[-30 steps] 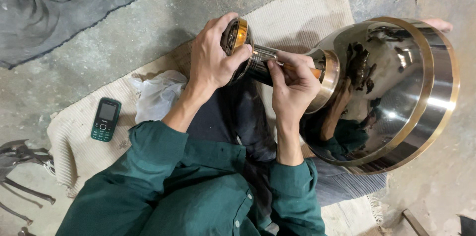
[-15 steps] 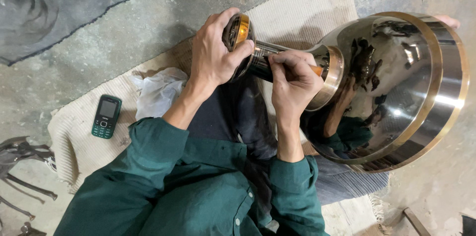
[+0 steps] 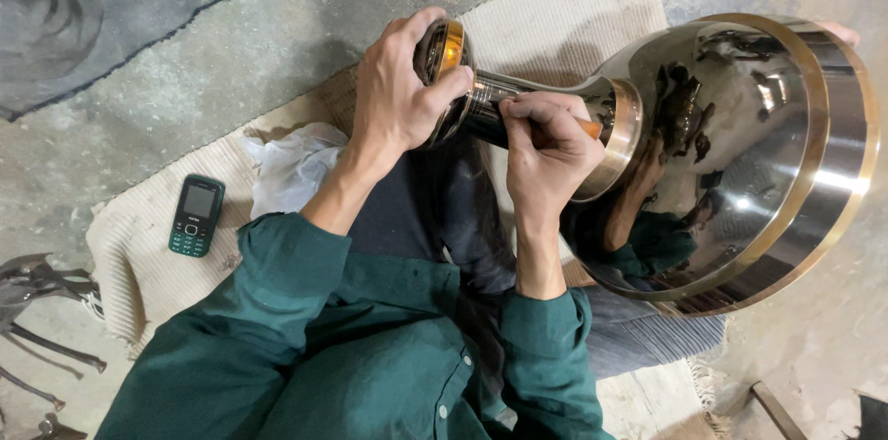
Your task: The person sits on the floor and uses a small tool to rub and polish the neck and base of a large, shiny metal object. They rotate the object to access different areas and continue the polishing motion throughout the clip.
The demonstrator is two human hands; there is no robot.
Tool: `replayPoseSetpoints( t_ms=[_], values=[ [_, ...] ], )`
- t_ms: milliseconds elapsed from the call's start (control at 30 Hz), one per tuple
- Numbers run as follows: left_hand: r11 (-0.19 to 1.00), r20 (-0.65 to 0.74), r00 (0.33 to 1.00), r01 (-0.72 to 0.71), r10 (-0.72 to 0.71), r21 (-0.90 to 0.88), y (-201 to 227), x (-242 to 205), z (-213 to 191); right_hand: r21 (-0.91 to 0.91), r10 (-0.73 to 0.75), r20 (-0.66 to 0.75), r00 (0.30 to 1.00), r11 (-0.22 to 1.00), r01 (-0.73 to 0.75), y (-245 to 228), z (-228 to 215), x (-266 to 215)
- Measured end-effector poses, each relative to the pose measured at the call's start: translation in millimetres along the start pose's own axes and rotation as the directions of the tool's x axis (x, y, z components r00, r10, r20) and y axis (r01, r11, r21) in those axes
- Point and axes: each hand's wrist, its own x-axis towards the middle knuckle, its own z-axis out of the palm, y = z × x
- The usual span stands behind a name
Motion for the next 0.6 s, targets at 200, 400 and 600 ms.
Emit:
replayPoseSetpoints(
  t_ms=[200,400,600],
  values=[
    [1.000,0.002,1.000,0.019,-0.019,0.012,-2.4,4.7,1.4,-0.038,-0.041,0.048,0.998,0.998,0.043,-2.6,-4.2,0.5],
    [0.999,0.015,0.999,0.041,-0.041,0.001,-7.0,4.0,3.9,0.011,-0.028,-0.007,1.000,1.000,0.028,-0.5,1.6,-2.4],
    [0.998,0.010,0.998,0.055,-0.056,0.014,-5.5,7.0,4.0,-0.064,-0.093,0.038,0.995,0.993,0.096,-0.9,-3.6,-2.4]
  ],
)
